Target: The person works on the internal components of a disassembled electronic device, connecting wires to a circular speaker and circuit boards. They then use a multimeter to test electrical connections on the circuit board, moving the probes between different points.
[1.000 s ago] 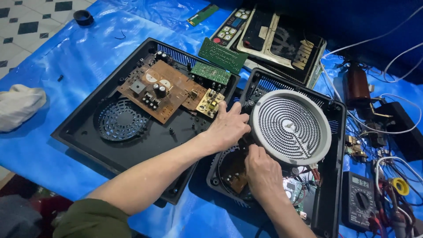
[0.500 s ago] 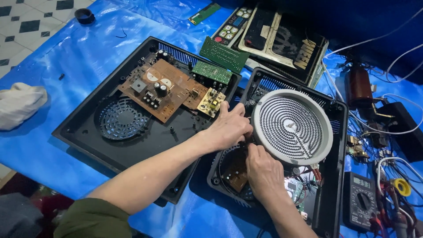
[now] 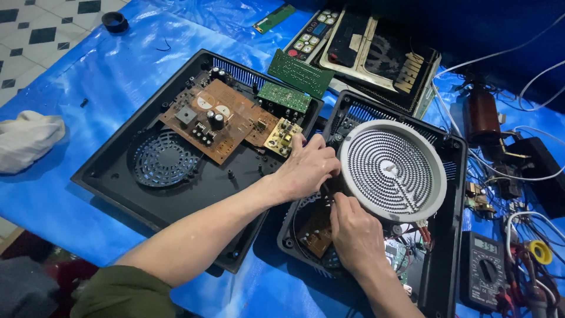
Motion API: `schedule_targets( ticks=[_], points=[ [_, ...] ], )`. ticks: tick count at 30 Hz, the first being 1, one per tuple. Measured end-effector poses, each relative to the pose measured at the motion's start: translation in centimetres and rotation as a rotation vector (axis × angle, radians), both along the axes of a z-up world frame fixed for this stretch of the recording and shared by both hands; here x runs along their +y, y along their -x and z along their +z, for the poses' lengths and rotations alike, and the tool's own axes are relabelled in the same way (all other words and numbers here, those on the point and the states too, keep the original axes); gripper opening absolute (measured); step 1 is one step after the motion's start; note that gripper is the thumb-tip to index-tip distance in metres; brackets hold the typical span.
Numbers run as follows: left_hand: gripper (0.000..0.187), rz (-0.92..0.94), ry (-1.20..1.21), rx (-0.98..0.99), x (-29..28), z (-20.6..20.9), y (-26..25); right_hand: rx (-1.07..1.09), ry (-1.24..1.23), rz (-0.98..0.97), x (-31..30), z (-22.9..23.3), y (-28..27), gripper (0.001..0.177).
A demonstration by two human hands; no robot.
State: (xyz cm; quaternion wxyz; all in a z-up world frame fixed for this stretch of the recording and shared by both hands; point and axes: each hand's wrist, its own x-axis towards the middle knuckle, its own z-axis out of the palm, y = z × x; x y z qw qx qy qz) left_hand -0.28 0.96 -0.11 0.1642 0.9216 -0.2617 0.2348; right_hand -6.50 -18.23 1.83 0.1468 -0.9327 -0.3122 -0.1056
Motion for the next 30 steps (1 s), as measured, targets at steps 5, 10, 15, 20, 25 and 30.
schedule_targets(
  ticks=[5, 10, 15, 20, 25, 30],
  points=[
    [0.019, 0.022, 0.022, -0.097, 0.4, 0.3, 0.1, 0.001, -0.082, -0.003, -0.6, 1.0, 0.1, 0.017],
    [0.02, 0.044, 0.001, -0.056, 0.7, 0.3, 0.0, -0.138, -0.213, 0.031, -3.1, 4.2, 0.6, 0.015],
    [0.016, 0.075, -0.069, -0.053, 0.8, 0.7, 0.3, -0.123, -0.315, -0.028, -8.6, 9.9, 3.8, 0.013],
    [0.01, 0.081, -0.052, -0.061, 0.4, 2.4, 1.5, -0.075, -0.224, -0.385, -20.0, 10.2, 6.3, 0.011],
    [0.012, 0.066, -0.054, -0.07, -0.2, 4.0, 3.6, 0.13, -0.137, -0.776, -28.7, 8.4, 8.8, 0.016],
    [0.022, 0.036, -0.115, 0.03, -1.4, 5.8, 6.9, 0.374, -0.129, -0.928, -30.9, 5.3, 9.5, 0.017]
  ],
)
